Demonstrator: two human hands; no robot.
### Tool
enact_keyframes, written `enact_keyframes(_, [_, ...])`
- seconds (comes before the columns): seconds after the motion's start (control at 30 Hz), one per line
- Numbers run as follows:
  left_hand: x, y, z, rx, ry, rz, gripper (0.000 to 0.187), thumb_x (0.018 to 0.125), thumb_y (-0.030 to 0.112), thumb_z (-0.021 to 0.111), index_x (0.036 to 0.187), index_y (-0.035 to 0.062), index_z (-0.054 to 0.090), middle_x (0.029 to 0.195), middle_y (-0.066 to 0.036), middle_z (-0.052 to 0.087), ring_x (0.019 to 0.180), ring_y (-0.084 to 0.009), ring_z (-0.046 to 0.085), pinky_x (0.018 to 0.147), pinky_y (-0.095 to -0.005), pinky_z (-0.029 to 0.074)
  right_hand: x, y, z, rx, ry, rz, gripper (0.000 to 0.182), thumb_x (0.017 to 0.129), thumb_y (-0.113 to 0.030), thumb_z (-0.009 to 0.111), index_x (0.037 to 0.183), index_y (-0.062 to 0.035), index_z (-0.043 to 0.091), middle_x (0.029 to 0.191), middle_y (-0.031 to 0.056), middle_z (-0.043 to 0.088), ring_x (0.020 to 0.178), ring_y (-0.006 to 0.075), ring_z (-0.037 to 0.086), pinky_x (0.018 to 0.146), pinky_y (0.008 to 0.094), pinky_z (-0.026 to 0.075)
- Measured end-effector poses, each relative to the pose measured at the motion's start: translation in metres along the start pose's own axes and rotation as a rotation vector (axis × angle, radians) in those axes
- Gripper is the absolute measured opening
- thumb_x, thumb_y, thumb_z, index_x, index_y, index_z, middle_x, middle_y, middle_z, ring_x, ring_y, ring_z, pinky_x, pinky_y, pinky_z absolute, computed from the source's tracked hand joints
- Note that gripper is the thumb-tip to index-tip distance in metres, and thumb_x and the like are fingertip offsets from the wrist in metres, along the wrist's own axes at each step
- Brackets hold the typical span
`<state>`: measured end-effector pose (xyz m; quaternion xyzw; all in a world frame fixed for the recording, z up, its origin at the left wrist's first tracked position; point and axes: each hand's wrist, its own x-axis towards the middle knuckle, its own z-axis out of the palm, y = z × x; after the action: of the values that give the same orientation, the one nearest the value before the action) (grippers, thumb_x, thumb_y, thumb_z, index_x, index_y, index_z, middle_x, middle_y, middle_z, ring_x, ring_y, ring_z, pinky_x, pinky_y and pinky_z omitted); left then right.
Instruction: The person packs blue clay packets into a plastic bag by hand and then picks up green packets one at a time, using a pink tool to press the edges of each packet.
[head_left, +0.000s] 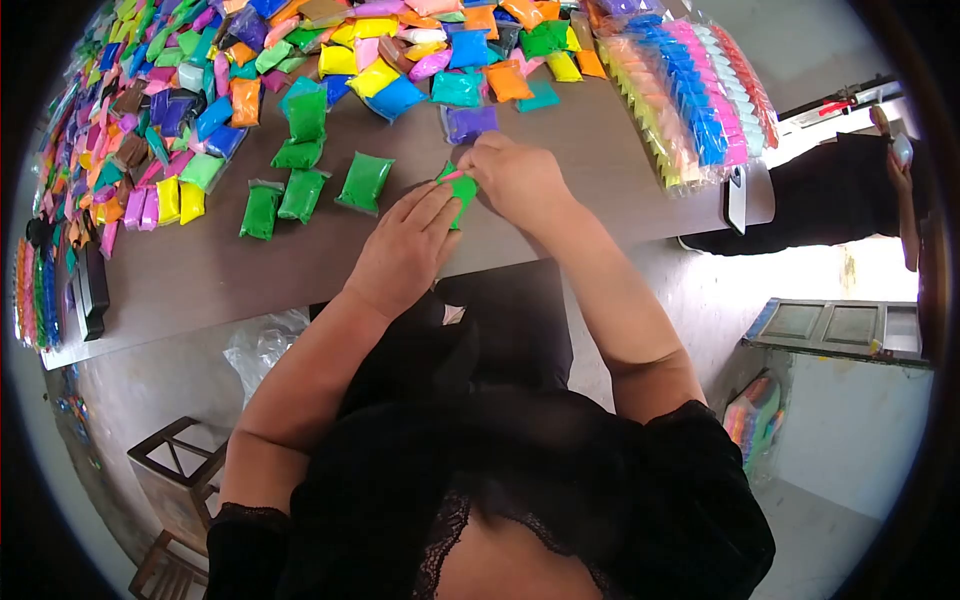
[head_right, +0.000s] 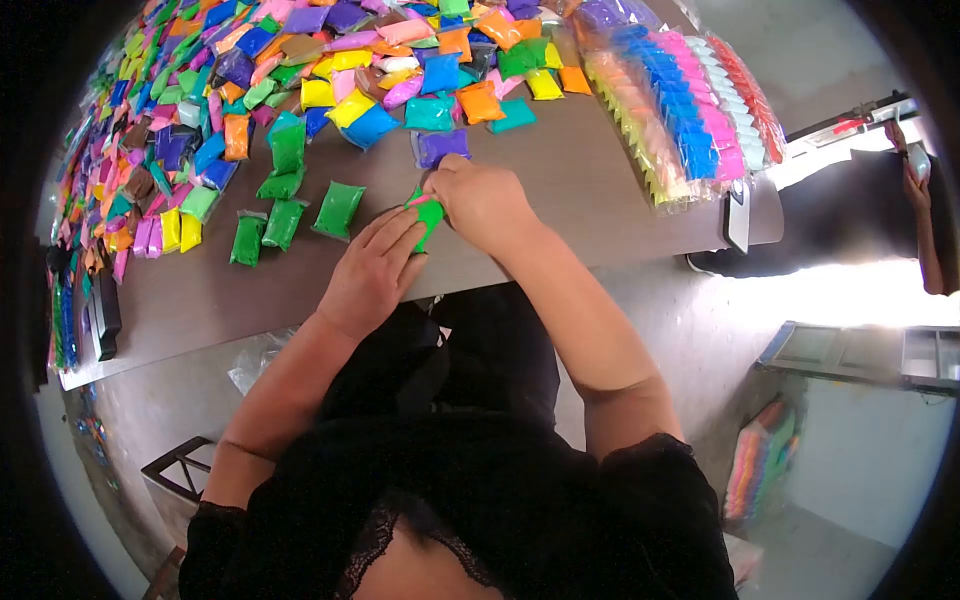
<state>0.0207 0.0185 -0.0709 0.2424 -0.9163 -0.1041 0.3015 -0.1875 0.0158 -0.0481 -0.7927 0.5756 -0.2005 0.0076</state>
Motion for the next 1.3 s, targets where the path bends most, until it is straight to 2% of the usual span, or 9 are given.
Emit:
enact_keyframes(0.27, [0.000,0.000,-0.002,-0.065,0.000,-0.020,0.041,0.082,0.011,0.071,0.119,-0.0023,0.061,0.125,-0.015,0.058,0.119,-0.0331,0.055,0.102,-0.0409,0.047,0.000,0.007,0.001,0.096,0.037,-0.052,0.006,0.084,-0.014,0.065,0.089,-0.0133,0.068,0.091,0.0039,0.064,0.083,0.0271,0.065,0.068,0.0406,0.053])
enact_keyframes(0.47, [-0.001,0.000,-0.002,-0.138,-0.007,-0.092,0.045,0.080,0.013,0.074,0.121,0.0019,0.060,0.127,-0.015,0.057,0.118,-0.0348,0.055,0.100,-0.0414,0.046,-0.001,0.015,0.014,0.142,0.147,0.100,0.011,0.086,-0.016,0.066,0.096,-0.0131,0.068,0.092,0.0090,0.065,0.083,0.0300,0.066,0.069,0.0413,0.052])
enact_keyframes(0.53, [0.004,0.004,-0.002,-0.159,0.023,-0.125,0.046,0.079,0.014,0.075,0.121,0.0027,0.059,0.128,-0.015,0.056,0.117,-0.0352,0.055,0.098,-0.0414,0.046,-0.012,0.016,0.021,0.546,0.354,0.331,0.015,0.089,-0.012,0.067,0.103,-0.0088,0.069,0.088,0.0083,0.066,0.077,0.0213,0.065,0.069,0.0335,0.051])
enact_keyframes(0.7, [0.025,-0.002,0.013,-0.012,0.102,-0.207,0.045,0.078,0.015,0.075,0.119,0.0034,0.060,0.119,-0.017,0.059,0.108,-0.0381,0.058,0.092,-0.0422,0.048,-0.023,0.011,0.021,0.953,0.405,0.599,0.018,0.089,-0.010,0.071,0.105,-0.0022,0.069,0.086,0.0000,0.065,0.075,0.0077,0.057,0.069,0.0242,0.047])
enact_keyframes(0.8, [0.038,-0.013,0.011,-0.207,0.070,-0.355,0.040,0.084,0.012,0.073,0.121,0.0024,0.061,0.112,-0.012,0.065,0.101,-0.0291,0.063,0.090,-0.0374,0.049,-0.025,0.020,0.021,1.191,0.370,0.571,0.020,0.087,-0.012,0.075,0.104,-0.0015,0.070,0.091,-0.0026,0.066,0.075,0.0051,0.055,0.069,0.0225,0.046])
enact_keyframes(0.87, [0.043,-0.011,0.006,-1.066,0.084,-0.712,0.038,0.090,0.010,0.070,0.125,0.0006,0.061,0.111,-0.005,0.068,0.098,-0.0158,0.063,0.089,-0.0301,0.049,-0.030,0.030,0.019,1.338,0.332,0.533,0.023,0.086,-0.013,0.077,0.104,-0.0018,0.070,0.093,-0.0023,0.068,0.075,0.0050,0.055,0.068,0.0223,0.046])
enact_keyframes(0.97, [0.045,-0.004,0.014,-1.303,0.090,-0.765,0.040,0.092,0.008,0.069,0.130,-0.0004,0.059,0.117,-0.002,0.066,0.102,-0.0076,0.059,0.089,-0.0255,0.047,-0.031,0.028,0.007,1.579,0.173,0.688,0.023,0.085,-0.014,0.078,0.103,-0.0017,0.071,0.094,-0.0011,0.069,0.076,0.0046,0.055,0.068,0.0217,0.046])
enact_keyframes(1.03, [0.047,0.002,0.022,-1.332,0.091,-0.775,0.041,0.092,0.008,0.068,0.130,-0.0005,0.059,0.117,-0.002,0.066,0.103,-0.0082,0.059,0.090,-0.0257,0.047,-0.031,0.021,0.008,1.487,0.211,0.533,0.020,0.085,-0.013,0.078,0.100,-0.0017,0.072,0.088,-0.0017,0.068,0.076,0.0042,0.055,0.068,0.0208,0.045])
enact_keyframes(1.3, [0.055,0.001,0.030,-1.273,-0.072,-0.817,0.039,0.093,0.010,0.068,0.130,-0.0005,0.060,0.115,-0.003,0.067,0.104,-0.0084,0.059,0.091,-0.0261,0.047,-0.036,0.030,0.008,1.431,0.086,0.544,0.014,0.088,-0.012,0.074,0.097,-0.0019,0.072,0.081,-0.0038,0.064,0.071,0.0031,0.052,0.064,0.0200,0.042])
